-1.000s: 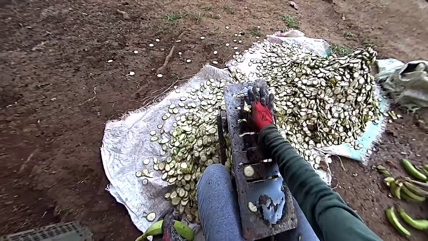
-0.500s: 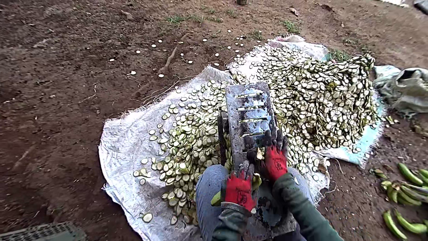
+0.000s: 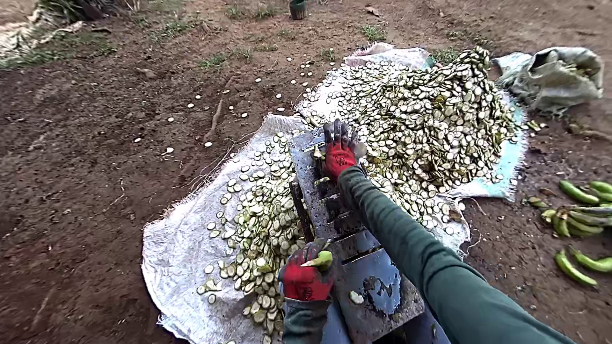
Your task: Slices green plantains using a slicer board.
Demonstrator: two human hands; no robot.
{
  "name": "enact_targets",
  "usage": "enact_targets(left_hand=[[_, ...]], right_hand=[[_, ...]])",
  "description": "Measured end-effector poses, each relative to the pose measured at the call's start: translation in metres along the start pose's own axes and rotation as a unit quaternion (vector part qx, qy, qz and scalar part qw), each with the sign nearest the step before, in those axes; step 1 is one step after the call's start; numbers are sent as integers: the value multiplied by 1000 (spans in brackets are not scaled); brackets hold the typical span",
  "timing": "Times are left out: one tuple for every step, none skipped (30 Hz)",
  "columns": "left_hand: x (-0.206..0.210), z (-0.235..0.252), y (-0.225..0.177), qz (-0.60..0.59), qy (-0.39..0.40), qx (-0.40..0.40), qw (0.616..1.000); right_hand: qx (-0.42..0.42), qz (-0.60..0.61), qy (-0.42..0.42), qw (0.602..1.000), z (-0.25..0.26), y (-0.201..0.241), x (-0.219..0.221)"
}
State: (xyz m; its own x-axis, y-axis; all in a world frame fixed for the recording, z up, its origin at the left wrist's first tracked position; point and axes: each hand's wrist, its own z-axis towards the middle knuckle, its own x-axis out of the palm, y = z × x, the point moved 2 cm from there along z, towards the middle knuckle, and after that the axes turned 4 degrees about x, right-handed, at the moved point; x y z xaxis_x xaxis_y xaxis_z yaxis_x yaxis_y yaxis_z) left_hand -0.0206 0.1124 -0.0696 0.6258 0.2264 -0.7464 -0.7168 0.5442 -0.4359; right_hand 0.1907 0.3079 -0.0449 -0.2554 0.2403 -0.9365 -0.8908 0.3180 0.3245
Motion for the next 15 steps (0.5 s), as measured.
enact_targets(left_hand=[[-11,7,11,1,-29,-48,998],[-26,14,21,2,-22,-112,993],[-38,18,32,-4,-5,-167,986],[-48,19,42,-14,0,-202,979],[-56,16,52,-42,-16,-213,976],[-61,8,59,-91,-46,-210,972],[-64,0,64,-143,-77,-199,966],[-66,-8,64,-195,-98,-193,957],[-69,-14,63,-234,-111,-194,946],[-73,-16,58,-269,-118,-200,935],[-78,-17,49,-304,-118,-210,922],[-81,-17,37,-347,-117,-220,904],[-80,-17,27,-402,-107,-224,882],[-77,-15,17,-454,-80,-223,859],[-70,-12,8,-501,-45,-211,838]], right_hand=[[8,9,-10,1000,19,2,1],[14,21,-18,1000,34,5,4],[21,31,-23,999,43,10,5],[27,45,-25,998,48,14,2],[39,71,-23,996,49,16,-1],[56,105,-24,993,49,15,-6],[80,145,-37,986,50,12,-12],[109,179,-56,976,54,5,-19],[132,202,-71,968,60,-2,-26],[139,214,-81,964,63,-8,-35],[133,220,-95,962,61,-16,-44],[115,234,-115,958,49,-30,-53],[94,255,-129,954,23,-52,-61],[74,275,-139,948,-14,-83,-67],[67,285,-147,945,-59,-121,-66]])
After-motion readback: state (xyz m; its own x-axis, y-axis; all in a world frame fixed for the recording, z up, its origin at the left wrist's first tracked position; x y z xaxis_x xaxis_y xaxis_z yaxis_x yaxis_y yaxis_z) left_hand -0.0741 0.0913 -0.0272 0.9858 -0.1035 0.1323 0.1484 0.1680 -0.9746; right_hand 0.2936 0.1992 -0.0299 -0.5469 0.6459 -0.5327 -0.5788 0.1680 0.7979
